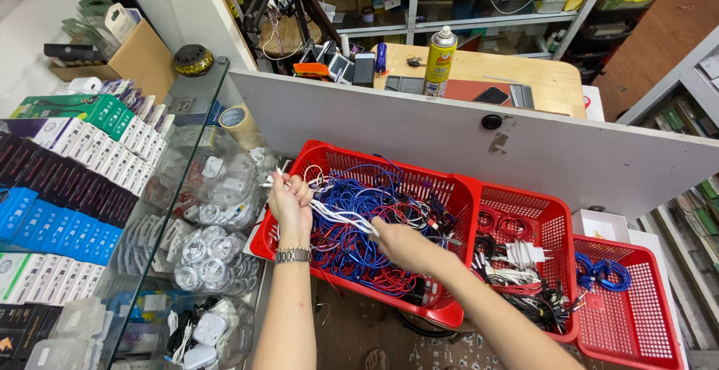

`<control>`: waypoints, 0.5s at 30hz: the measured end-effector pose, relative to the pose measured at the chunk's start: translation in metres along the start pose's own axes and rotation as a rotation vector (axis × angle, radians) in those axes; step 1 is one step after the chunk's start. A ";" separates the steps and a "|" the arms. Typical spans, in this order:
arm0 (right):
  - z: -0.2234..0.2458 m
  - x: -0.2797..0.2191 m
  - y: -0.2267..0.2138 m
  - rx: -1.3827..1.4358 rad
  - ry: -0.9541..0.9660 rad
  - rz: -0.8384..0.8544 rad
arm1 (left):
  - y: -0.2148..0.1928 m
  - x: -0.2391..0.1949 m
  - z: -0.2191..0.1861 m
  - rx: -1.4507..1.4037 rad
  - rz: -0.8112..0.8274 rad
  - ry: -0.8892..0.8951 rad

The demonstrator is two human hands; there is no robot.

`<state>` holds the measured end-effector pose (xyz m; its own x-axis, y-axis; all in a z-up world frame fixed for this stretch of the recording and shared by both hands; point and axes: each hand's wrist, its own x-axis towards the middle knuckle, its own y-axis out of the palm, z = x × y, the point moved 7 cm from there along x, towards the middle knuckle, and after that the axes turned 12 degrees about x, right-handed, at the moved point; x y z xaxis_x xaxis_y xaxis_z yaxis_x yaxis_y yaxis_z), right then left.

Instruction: The person sorts a tangled pile of various colored cables from a red basket, untangling and coiling them before placing them into separate baskets. The person handles blue, white, red, and black cables, organizing them by type and color.

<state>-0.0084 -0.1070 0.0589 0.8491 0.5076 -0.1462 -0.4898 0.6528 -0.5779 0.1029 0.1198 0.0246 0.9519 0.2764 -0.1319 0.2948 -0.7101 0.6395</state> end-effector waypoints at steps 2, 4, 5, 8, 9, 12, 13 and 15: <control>0.014 -0.003 0.020 -0.124 -0.067 -0.071 | -0.019 0.001 -0.002 -0.018 -0.055 0.028; 0.018 -0.005 0.039 -0.080 -0.073 -0.110 | -0.036 0.003 -0.004 -0.035 -0.096 0.032; 0.016 -0.002 0.045 -0.024 -0.045 -0.107 | -0.044 0.002 -0.006 -0.049 -0.101 0.035; 0.004 0.010 0.057 0.301 0.028 -0.073 | -0.062 0.006 -0.017 -0.085 -0.117 0.054; -0.001 0.016 0.060 0.513 0.052 -0.040 | -0.069 0.009 -0.023 -0.094 -0.129 0.061; -0.007 0.026 0.077 0.817 0.076 0.077 | -0.085 0.014 -0.033 -0.097 -0.159 0.059; -0.007 0.029 0.085 0.864 0.076 0.117 | -0.091 0.015 -0.035 -0.094 -0.167 0.052; -0.006 0.035 0.095 0.724 -0.002 0.159 | -0.102 0.016 -0.033 -0.116 -0.193 0.032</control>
<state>-0.0237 -0.0306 -0.0057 0.7573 0.6272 -0.1822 -0.6151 0.7787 0.1238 0.0854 0.2176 -0.0177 0.8751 0.4217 -0.2375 0.4580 -0.5632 0.6877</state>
